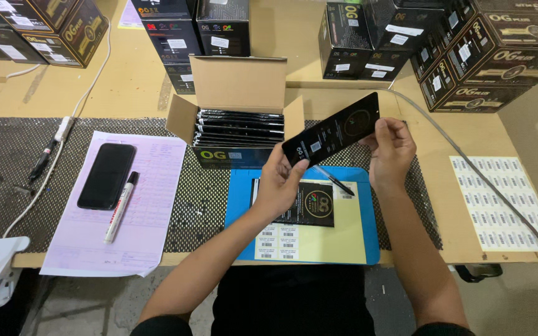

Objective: The person removes a smartphone screen from its plastic packaging, peels off a protective film, and writes on a barcode sticker with a pen. The person repeats this process with additional screens, handling each one individually and placing them on the table.

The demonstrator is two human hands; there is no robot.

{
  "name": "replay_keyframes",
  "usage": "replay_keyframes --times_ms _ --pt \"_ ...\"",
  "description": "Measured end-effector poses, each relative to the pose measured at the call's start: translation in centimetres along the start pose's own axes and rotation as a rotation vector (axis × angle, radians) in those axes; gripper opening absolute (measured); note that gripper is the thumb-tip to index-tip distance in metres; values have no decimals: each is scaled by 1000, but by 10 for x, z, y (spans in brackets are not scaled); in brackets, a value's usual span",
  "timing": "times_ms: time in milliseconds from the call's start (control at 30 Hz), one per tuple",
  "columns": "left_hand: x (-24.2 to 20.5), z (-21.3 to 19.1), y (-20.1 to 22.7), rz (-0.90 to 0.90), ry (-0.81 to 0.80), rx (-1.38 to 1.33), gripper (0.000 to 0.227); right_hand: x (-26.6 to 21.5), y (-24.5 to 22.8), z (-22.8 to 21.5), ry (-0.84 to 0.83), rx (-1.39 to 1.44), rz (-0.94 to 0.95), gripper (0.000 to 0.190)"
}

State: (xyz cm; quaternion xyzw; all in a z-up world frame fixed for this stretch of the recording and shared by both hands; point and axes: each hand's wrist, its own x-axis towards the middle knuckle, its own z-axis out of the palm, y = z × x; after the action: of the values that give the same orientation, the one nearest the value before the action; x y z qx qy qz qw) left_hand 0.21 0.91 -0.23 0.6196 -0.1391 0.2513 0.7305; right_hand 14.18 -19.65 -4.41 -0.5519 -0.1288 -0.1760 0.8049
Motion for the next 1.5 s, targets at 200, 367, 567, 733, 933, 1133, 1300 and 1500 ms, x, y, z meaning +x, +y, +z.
replay_keyframes --times_ms 200,367,567,733,933,1133,1300,1500 --pt "-11 10 2 -24 -104 -77 50 1 -5 -1 62 -187 -141 15" --pt "-19 13 -10 -21 -113 -44 47 -1 -1 -10 106 -252 -254 16" --pt "-31 13 -37 -29 -106 -17 45 -13 -24 7 161 -281 -293 13" --pt "-32 15 -32 -3 -57 -37 48 -14 -24 5 139 -281 -313 19" --pt "-31 17 -34 3 -59 -72 48 -16 -31 10 123 -305 -316 23" --pt "-32 16 -33 8 -39 -16 40 -14 -26 7 105 -302 -317 19" --pt "-32 18 -33 11 -36 -52 37 -14 -21 2 94 -293 -310 13" --pt "-29 20 -33 49 -34 44 40 -12 -13 -8 44 -323 -328 11"
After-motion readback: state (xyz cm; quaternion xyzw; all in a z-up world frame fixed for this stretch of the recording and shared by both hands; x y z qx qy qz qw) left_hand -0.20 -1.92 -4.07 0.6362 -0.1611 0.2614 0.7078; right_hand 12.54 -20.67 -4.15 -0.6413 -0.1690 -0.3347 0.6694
